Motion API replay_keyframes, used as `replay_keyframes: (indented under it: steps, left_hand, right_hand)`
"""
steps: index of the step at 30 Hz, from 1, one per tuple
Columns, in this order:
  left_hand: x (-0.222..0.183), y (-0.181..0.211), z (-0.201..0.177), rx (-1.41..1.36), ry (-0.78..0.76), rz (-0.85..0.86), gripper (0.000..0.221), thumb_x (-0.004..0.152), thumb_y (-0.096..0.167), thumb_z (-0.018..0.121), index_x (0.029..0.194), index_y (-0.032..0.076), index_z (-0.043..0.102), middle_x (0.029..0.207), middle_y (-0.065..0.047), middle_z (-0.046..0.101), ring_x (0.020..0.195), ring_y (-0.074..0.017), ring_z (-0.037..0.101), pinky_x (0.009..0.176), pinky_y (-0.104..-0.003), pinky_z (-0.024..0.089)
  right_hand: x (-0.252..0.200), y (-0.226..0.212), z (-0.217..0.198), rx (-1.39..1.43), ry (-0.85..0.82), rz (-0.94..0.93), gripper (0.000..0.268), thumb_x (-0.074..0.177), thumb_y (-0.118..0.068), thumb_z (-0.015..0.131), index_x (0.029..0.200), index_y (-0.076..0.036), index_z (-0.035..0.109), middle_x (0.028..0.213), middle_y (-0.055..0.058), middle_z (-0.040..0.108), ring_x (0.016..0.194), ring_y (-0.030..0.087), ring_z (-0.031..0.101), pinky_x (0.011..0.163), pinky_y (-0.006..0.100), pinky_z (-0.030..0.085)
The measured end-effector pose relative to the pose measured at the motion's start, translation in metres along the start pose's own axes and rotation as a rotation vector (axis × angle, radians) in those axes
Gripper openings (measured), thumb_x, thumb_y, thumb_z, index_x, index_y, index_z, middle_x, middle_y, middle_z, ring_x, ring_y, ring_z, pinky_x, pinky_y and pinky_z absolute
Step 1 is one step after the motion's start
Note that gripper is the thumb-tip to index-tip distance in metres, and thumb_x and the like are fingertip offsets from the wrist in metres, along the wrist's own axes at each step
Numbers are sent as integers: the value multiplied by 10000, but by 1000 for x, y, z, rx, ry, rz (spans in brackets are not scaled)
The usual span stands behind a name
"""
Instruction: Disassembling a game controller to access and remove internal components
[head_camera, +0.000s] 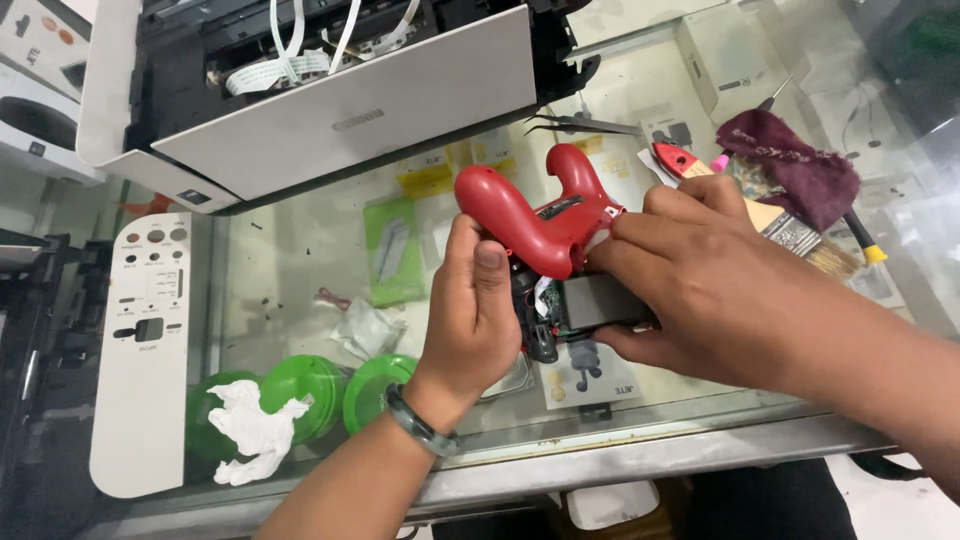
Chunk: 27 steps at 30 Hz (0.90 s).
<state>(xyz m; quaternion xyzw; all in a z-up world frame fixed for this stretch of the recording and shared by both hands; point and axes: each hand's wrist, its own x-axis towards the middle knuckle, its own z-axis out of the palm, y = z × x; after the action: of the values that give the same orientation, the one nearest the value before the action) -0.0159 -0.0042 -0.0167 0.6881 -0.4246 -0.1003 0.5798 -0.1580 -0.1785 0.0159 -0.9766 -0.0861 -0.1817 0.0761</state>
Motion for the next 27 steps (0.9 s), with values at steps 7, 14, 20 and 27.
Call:
replay_keyframes:
  steps: [7, 14, 20, 27]
  left_hand:
    - [0, 2, -2, -3, -46, -33, 446, 1062, 522, 271, 964, 127, 453, 705, 66, 316, 609, -74, 290, 562, -297, 272]
    - [4, -3, -2, -13, -26, -94, 402, 1068, 493, 279, 905, 152, 416, 728, 69, 343, 637, -69, 321, 592, -296, 299]
    - [8, -4, -6, -86, -32, -63, 448, 1069, 519, 270, 971, 141, 488, 844, 48, 438, 772, -83, 406, 744, -265, 361]
    - [15, -13, -15, -194, -195, -47, 614, 1060, 537, 279, 1324, 52, 547, 1164, -58, 640, 1149, -163, 617, 1055, -306, 465]
  right_hand:
    - [-2, 5, 8, 103, -66, 83, 519, 723, -429, 870, 1072, -160, 596, 940, -4, 631, 833, 274, 487, 846, 475, 335]
    - [-2, 10, 12, 57, -40, 56, 624, 697, -574, 877, 1125, -172, 665, 891, -19, 634, 832, 260, 512, 884, 462, 343]
    - [3, 25, -14, 205, 107, 248, 169, 1033, -200, 605, 1090, -109, 735, 853, 49, 692, 771, 246, 622, 805, 436, 444]
    - [13, 53, -11, 272, 130, 479, 160, 1055, -155, 643, 1067, -35, 749, 948, 112, 728, 855, 267, 650, 768, 401, 464]
